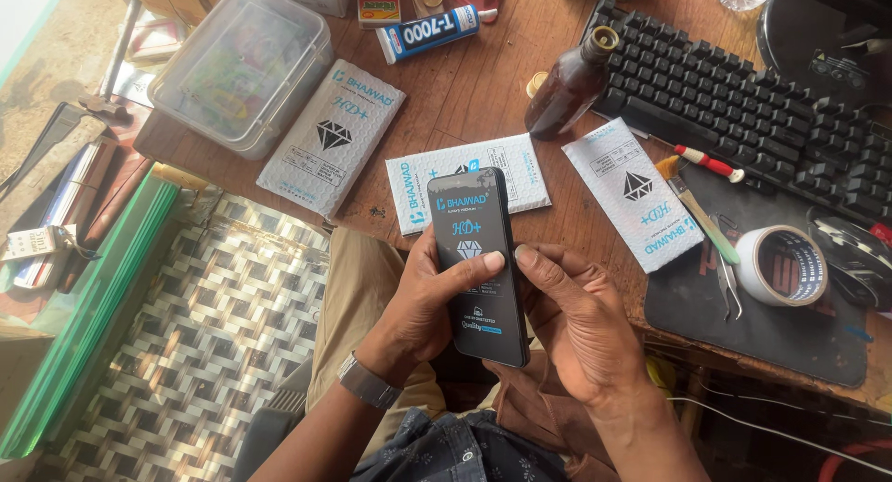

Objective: The person applies liquid from a bottle onto a brush and spreads it on a smartphone screen. They then retrieve a green rubber band from a container and wrap it around the phone to secure the screen protector.

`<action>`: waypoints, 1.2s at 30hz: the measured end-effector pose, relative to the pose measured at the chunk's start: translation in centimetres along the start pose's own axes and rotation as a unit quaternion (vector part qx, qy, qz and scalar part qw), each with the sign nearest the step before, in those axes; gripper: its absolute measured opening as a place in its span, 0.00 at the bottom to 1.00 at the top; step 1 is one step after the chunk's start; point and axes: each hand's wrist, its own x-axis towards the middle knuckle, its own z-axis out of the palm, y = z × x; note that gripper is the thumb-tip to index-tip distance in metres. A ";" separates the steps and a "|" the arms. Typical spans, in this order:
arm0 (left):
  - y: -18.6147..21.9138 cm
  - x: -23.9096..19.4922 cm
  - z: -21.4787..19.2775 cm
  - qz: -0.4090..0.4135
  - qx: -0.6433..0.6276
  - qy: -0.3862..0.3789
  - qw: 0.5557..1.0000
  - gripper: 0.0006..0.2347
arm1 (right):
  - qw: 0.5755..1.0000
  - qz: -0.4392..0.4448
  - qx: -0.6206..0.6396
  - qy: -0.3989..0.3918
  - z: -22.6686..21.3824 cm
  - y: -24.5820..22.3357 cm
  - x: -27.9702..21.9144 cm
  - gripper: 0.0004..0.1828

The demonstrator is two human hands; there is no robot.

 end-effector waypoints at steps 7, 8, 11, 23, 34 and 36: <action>0.7 0.6 0.5 -0.010 0.031 0.001 0.999 0.24 | 1.000 -0.006 0.020 -0.003 -0.1 0.1 0.4 0.07; 0.8 0.7 0.5 -0.011 0.036 -0.002 0.999 0.24 | 1.000 -0.010 0.021 -0.004 -0.1 0.1 0.5 0.07; 1.2 1.3 0.5 -0.029 0.049 0.006 0.998 0.26 | 0.999 -0.024 0.032 -0.012 -0.2 0.1 1.2 0.06; 1.4 2.4 0.4 -0.027 0.066 -0.001 0.997 0.29 | 0.998 -0.022 0.048 -0.015 -0.5 0.0 2.4 0.06; 1.9 2.4 0.6 -0.036 0.055 0.005 0.998 0.33 | 0.998 -0.011 0.062 -0.008 -0.3 0.0 2.9 0.08; 2.0 2.3 0.6 -0.042 0.056 0.007 0.998 0.32 | 0.998 -0.013 0.064 -0.016 -0.4 0.0 2.9 0.10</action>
